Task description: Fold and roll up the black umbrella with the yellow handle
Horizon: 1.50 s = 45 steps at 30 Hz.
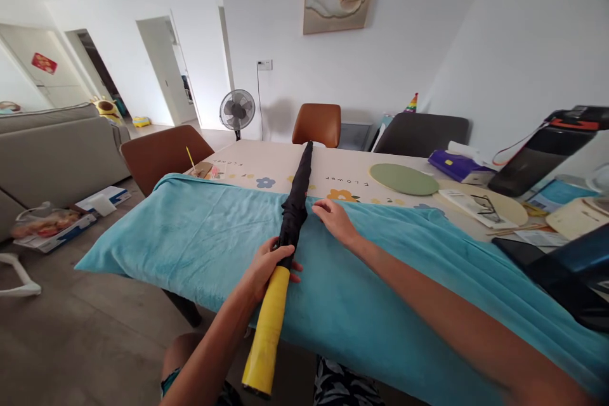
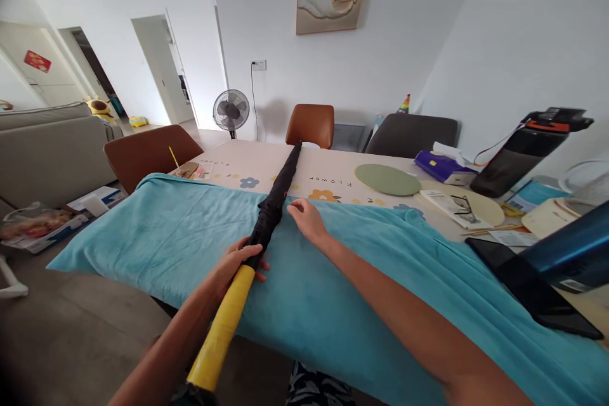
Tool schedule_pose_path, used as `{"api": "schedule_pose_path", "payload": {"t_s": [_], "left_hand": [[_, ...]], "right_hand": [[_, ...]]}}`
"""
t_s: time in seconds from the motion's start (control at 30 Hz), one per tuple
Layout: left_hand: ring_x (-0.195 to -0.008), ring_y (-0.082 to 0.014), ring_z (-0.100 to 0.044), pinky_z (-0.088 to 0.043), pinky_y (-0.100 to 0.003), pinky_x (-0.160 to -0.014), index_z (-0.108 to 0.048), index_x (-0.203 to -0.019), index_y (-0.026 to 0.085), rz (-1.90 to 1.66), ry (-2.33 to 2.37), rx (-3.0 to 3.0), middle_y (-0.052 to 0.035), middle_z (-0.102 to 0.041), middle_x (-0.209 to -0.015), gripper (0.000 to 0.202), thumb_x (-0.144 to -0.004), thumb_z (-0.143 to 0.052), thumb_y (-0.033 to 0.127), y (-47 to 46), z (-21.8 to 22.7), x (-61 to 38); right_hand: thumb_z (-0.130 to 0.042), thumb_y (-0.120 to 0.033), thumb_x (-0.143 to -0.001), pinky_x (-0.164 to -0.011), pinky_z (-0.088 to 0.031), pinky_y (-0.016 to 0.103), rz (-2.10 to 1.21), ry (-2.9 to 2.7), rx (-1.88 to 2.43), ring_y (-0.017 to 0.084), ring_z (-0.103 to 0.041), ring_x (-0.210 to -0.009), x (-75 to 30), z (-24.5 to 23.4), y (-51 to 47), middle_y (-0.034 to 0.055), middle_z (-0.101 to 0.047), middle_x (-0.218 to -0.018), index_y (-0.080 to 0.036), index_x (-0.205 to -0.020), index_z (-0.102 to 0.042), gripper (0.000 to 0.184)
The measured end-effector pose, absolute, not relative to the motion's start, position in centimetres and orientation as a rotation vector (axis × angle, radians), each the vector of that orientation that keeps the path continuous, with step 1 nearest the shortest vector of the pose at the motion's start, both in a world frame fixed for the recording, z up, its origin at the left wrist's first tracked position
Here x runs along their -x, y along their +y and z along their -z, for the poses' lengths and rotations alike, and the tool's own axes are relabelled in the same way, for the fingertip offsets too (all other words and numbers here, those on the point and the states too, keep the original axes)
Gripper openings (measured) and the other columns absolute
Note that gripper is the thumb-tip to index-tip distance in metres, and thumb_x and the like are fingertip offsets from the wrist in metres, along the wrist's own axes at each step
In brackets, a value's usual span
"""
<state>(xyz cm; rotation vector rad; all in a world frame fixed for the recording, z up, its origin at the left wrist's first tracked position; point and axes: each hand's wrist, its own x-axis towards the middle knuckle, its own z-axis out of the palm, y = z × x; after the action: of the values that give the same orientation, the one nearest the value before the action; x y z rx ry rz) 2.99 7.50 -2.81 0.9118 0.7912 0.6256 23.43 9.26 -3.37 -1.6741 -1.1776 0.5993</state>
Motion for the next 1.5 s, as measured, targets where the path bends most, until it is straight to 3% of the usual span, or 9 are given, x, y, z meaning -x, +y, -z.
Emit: {"api": "schedule_pose_path", "payload": {"t_s": [0.13, 0.27, 0.4, 0.53, 0.67, 0.83, 1.03, 1.17, 1.5], "left_hand": [[-0.036, -0.0110, -0.050, -0.039, -0.021, -0.035, -0.045, -0.091, 0.017, -0.611, 0.804, -0.905, 0.0020, -0.055, -0.055, 0.037, -0.065, -0.068, 0.028, 8.5, 3.0, -2.3], [-0.034, -0.0087, -0.047, -0.031, -0.017, -0.032, -0.046, -0.084, 0.016, -0.507, 0.787, -0.810, -0.0016, -0.057, -0.056, 0.026, -0.075, -0.055, 0.039, 8.7, 2.7, -1.7], [-0.041, -0.0117, -0.054, -0.036, -0.019, -0.034, -0.048, -0.094, 0.015, -0.454, 0.739, -0.692, -0.0033, -0.060, -0.065, 0.027, -0.079, -0.044, 0.037, 8.6, 2.6, -1.4], [-0.048, -0.0143, -0.059, -0.044, -0.022, -0.042, -0.041, -0.118, 0.019, -0.536, 0.686, -0.760, -0.0015, -0.060, -0.069, 0.046, -0.074, -0.055, 0.025, 8.1, 2.8, -1.6], [-0.054, -0.0131, -0.059, -0.050, -0.026, -0.051, -0.039, -0.127, 0.019, -0.600, 0.662, -0.875, -0.0010, -0.058, -0.074, 0.065, -0.069, -0.068, 0.022, 7.5, 3.2, -2.2], [-0.055, -0.0110, -0.056, -0.048, -0.023, -0.051, -0.043, -0.129, 0.018, -0.628, 0.689, -1.030, 0.0004, -0.057, -0.073, 0.070, -0.065, -0.072, 0.025, 7.3, 3.8, -2.7], [-0.060, -0.0088, -0.056, -0.043, -0.018, -0.051, -0.050, -0.124, 0.020, -0.684, 0.758, -1.105, -0.0009, -0.059, -0.085, 0.066, -0.063, -0.075, 0.027, 7.6, 4.8, -2.9], [-0.062, -0.0102, -0.057, -0.045, -0.019, -0.052, -0.051, -0.123, 0.020, -0.682, 0.739, -1.094, -0.0030, -0.059, -0.091, 0.065, -0.063, -0.075, 0.028, 7.6, 4.8, -3.0], [-0.060, -0.0113, -0.058, -0.047, -0.022, -0.049, -0.049, -0.122, 0.019, -0.682, 0.734, -1.093, -0.0024, -0.057, -0.086, 0.064, -0.064, -0.073, 0.026, 7.4, 4.5, -2.7]], "right_hand": [[-0.048, -0.043, -0.083, -0.105, -0.025, 0.043, -0.275, -1.615, 1.772, 0.026, -0.040, -0.125, -24.2, 4.8, 8.4, 0.0132, -0.047, -0.133, -0.016, -0.122, -0.051, 0.048], [-0.040, -0.048, -0.087, -0.108, -0.012, 0.049, -0.224, -1.887, 1.904, 0.027, -0.030, -0.131, -24.4, 6.0, 8.2, 0.0130, -0.043, -0.137, -0.016, -0.125, -0.050, 0.050], [-0.036, -0.046, -0.090, -0.107, -0.014, 0.048, -0.156, -1.928, 1.935, 0.026, -0.031, -0.131, -24.1, 6.2, 8.2, 0.0120, -0.044, -0.136, -0.017, -0.124, -0.050, 0.047], [-0.036, -0.036, -0.090, -0.104, -0.024, 0.043, -0.143, -1.821, 1.899, 0.024, -0.044, -0.121, -24.3, 5.9, 8.3, 0.0129, -0.052, -0.127, -0.015, -0.120, -0.052, 0.040], [-0.034, -0.022, -0.088, -0.094, -0.039, 0.034, -0.125, -1.563, 1.869, 0.021, -0.053, -0.109, -25.1, 4.5, 9.0, 0.0113, -0.058, -0.119, -0.015, -0.118, -0.053, 0.035], [-0.035, -0.011, -0.084, -0.095, -0.038, 0.032, 0.035, -1.801, 1.739, 0.018, -0.054, -0.107, -25.3, 1.5, 11.7, 0.0049, -0.061, -0.114, -0.021, -0.113, -0.058, 0.037], [-0.036, -0.004, -0.080, -0.091, -0.038, 0.031, 0.078, -2.300, 1.715, 0.020, -0.056, -0.103, -25.2, 0.1, 15.3, 0.0076, -0.064, -0.109, -0.018, -0.107, -0.062, 0.041], [-0.040, -0.005, -0.078, -0.089, -0.038, 0.031, 0.092, -2.336, 1.725, 0.021, -0.056, -0.099, -25.5, -0.3, 15.7, 0.0089, -0.065, -0.102, -0.017, -0.095, -0.066, 0.033], [-0.038, -0.013, -0.087, -0.081, -0.036, 0.031, 0.457, -2.322, 1.806, 0.022, -0.054, -0.093, -27.7, 0.6, 12.5, 0.0117, -0.063, -0.096, -0.014, -0.096, -0.062, 0.025]]}}
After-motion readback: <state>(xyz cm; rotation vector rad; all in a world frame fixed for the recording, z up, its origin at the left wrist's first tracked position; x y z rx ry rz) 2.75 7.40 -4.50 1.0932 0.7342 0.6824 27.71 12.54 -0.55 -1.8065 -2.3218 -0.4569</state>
